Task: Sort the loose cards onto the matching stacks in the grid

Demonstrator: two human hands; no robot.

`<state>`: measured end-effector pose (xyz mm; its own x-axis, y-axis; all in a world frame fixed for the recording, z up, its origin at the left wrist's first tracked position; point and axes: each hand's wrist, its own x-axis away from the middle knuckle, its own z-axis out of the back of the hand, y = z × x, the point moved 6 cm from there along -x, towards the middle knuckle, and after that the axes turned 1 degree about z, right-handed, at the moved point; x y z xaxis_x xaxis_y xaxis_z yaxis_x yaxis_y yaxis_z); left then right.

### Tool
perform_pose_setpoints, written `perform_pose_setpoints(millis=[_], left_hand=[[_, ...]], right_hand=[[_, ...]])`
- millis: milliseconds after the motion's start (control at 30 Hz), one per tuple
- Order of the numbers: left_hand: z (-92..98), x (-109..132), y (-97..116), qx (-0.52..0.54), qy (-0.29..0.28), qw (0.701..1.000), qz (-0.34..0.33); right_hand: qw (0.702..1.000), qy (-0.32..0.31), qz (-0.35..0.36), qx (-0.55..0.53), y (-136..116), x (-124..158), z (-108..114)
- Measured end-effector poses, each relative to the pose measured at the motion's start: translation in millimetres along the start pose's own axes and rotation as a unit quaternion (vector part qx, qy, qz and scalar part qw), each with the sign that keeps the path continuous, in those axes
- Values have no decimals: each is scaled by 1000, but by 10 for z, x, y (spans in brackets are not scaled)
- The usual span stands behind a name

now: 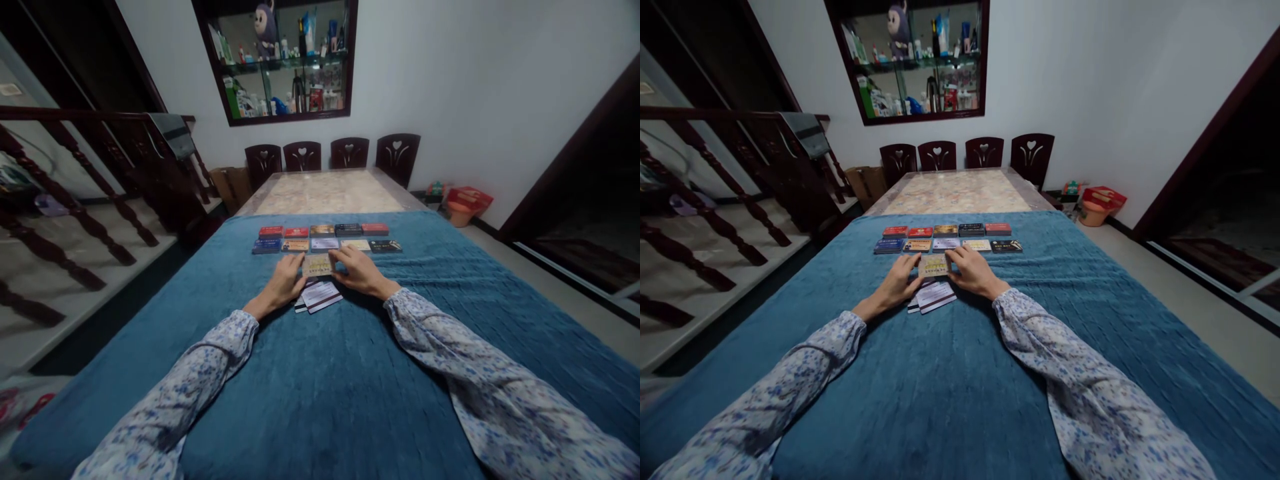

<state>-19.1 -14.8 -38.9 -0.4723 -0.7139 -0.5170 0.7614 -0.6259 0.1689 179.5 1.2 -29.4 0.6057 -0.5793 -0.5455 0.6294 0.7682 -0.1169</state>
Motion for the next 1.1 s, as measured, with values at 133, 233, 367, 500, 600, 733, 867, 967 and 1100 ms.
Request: perform_pose_setpoints(millis=[133,233,367,500,600,733,867,967,1100], left_hand=[[-6,-65,-10,-10,-20,1000,1],[-16,-137,-3,-10,-32,999,-5],[-53,-256,41,-14,-50,999,-15],[-99,-385,112,-14,-62,998,-20],[-130,-488,180,-11,-65,997,-32],[-183,-628,247,-21,-82,996,-39],[-224,-777,292,-35,-106,993,-33],[-267,-886,308,-53,-134,989,-19],[-328,-1008,316,-54,-147,988,-9]], right_hand=[[1000,-23,13,4,54,-25,16],[999,-42,15,9,118,-42,46],[998,-66,5,21,212,-37,112],[996,-85,5,30,292,-4,189],[995,-91,3,35,365,20,248],[995,-91,0,44,480,27,314],[994,-100,-4,51,609,9,336],[994,-97,-11,41,711,-9,355],[995,-100,-23,21,853,-24,358]])
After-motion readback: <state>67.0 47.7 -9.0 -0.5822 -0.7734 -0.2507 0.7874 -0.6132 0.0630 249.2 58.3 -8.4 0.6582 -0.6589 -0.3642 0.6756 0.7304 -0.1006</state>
